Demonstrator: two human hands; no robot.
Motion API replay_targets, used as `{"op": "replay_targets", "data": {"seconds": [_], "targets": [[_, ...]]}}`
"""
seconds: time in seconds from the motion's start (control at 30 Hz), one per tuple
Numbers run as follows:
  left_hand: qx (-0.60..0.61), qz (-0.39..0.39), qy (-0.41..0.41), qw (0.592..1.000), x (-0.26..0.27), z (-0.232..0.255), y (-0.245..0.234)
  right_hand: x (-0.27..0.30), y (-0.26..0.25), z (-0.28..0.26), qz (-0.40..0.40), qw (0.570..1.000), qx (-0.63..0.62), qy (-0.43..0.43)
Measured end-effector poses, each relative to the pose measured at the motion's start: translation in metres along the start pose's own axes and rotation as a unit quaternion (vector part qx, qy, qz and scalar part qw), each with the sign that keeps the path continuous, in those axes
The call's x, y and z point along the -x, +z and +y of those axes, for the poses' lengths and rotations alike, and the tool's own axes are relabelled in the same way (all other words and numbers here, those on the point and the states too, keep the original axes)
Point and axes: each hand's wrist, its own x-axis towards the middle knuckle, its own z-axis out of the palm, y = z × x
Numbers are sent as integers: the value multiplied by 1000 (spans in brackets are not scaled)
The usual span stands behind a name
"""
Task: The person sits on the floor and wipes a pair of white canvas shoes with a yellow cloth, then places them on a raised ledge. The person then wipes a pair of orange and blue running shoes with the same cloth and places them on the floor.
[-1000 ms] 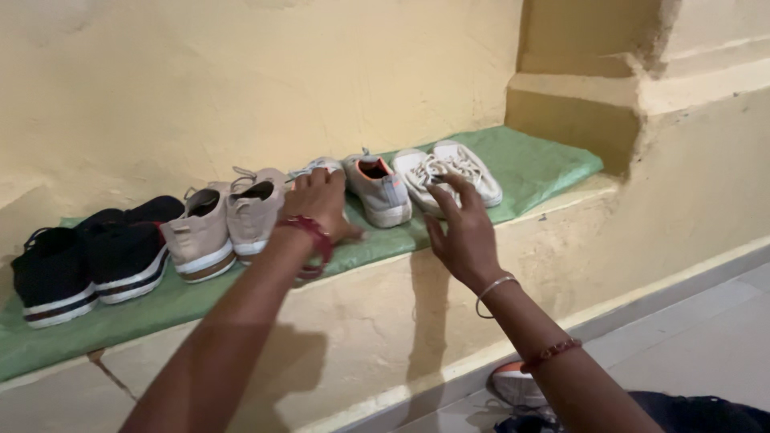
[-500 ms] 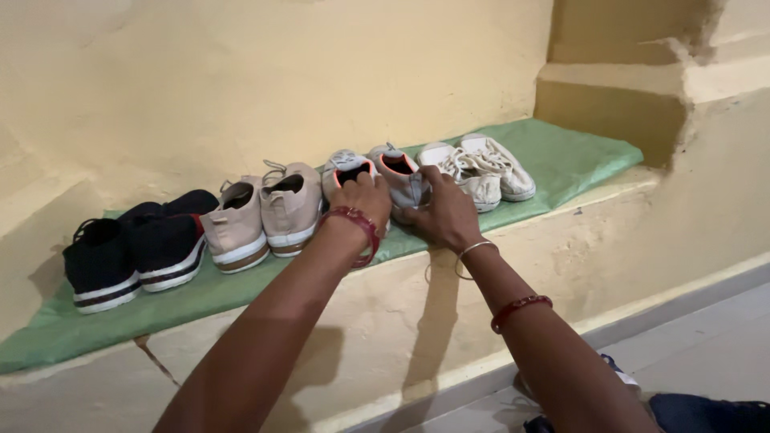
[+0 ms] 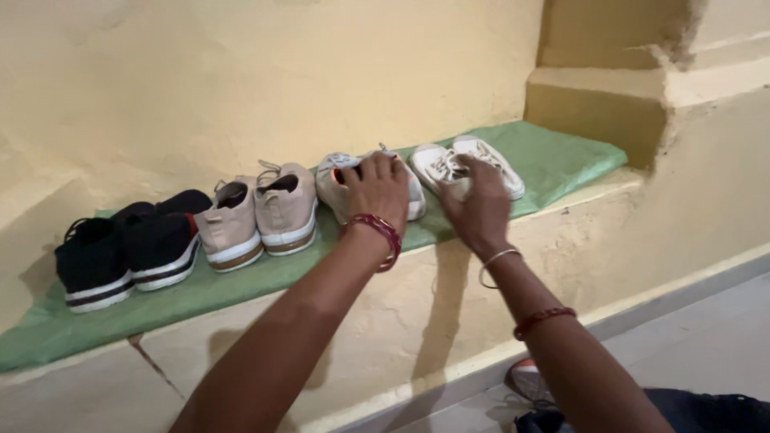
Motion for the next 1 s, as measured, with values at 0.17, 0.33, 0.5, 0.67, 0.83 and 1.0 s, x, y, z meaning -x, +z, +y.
{"op": "replay_targets", "data": {"seconds": [0.17, 0.33, 0.5, 0.67, 0.83, 1.0], "targets": [[54, -19, 115, 992, -18, 33, 1, -15, -31, 53, -20, 991, 109, 72], [181, -73, 148, 970, -34, 75, 29, -21, -29, 83, -188, 973, 14, 132], [244, -146, 129, 950, -43, 82, 61, -19, -34, 95, -220, 964, 4, 147], [213, -146, 125, 958, -47, 87, 79, -15, -38, 97, -221, 970, -1, 101], [228, -116, 103, 961, -44, 92, 81, -9, -37, 92, -199, 979, -21, 45], [190, -137, 100, 967, -29, 84, 42, -5, -43, 60, -133, 990, -6, 43]]}}
